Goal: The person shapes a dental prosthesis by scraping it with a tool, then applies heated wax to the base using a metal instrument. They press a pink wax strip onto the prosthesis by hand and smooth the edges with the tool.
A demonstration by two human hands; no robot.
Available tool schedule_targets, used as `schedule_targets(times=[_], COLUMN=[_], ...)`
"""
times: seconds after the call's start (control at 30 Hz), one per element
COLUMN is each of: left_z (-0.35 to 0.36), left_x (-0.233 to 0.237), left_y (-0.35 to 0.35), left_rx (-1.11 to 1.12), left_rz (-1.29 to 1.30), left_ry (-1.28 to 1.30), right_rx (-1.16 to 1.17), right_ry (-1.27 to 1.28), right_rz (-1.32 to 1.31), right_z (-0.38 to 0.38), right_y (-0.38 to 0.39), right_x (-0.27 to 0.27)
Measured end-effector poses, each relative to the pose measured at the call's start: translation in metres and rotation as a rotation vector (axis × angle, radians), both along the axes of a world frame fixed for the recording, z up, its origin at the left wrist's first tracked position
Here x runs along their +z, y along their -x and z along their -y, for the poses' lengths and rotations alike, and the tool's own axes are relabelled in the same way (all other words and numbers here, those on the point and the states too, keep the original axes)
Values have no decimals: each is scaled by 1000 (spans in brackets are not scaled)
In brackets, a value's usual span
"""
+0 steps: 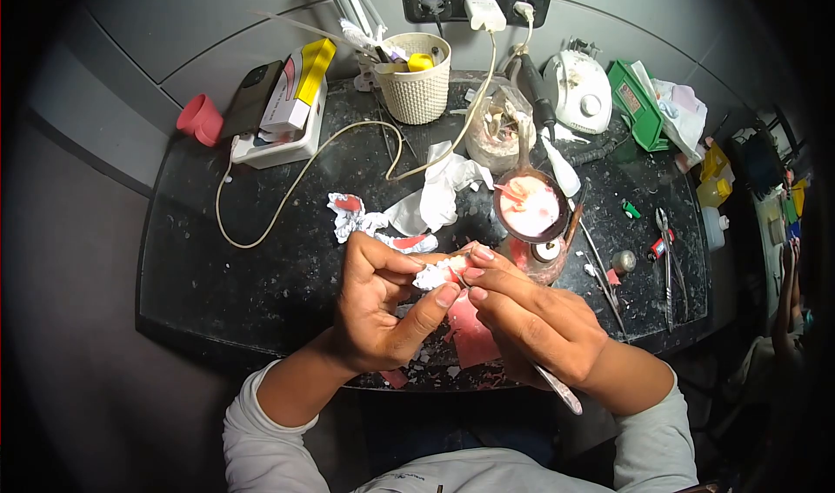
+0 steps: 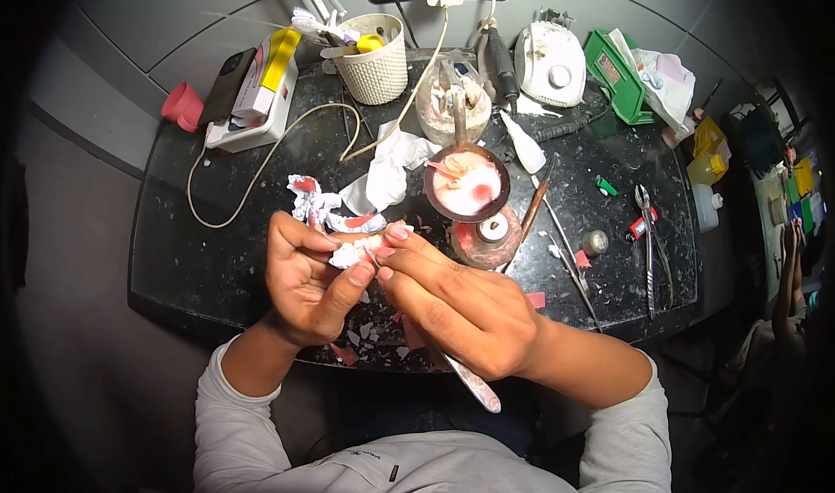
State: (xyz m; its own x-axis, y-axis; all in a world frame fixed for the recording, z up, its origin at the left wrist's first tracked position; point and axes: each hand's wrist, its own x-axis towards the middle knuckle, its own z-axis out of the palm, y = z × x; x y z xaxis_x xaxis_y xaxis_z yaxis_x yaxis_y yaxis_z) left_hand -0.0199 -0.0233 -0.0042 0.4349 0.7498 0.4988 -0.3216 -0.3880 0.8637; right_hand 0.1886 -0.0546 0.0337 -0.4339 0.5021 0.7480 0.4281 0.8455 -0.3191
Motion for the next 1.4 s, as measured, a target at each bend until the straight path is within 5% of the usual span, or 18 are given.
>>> schedule_targets(times=[0.73, 1.0, 1.17, 1.4], left_z=[2, -4, -2, -6], left_x=[1, -7, 2, -7], left_y=[-1, -5, -4, -4], left_rx=[36, 109, 123, 118], left_rz=[4, -147, -115, -80], left_ry=[109, -212, -121, -290], right_rx=[3, -31, -7, -12], right_ry=[60, 78, 143, 26], right_rz=[-36, -44, -291, -108], right_z=[-5, -4, 4, 2], right_y=[-3, -6, -3, -1], right_x=[-6, -6, -14, -6])
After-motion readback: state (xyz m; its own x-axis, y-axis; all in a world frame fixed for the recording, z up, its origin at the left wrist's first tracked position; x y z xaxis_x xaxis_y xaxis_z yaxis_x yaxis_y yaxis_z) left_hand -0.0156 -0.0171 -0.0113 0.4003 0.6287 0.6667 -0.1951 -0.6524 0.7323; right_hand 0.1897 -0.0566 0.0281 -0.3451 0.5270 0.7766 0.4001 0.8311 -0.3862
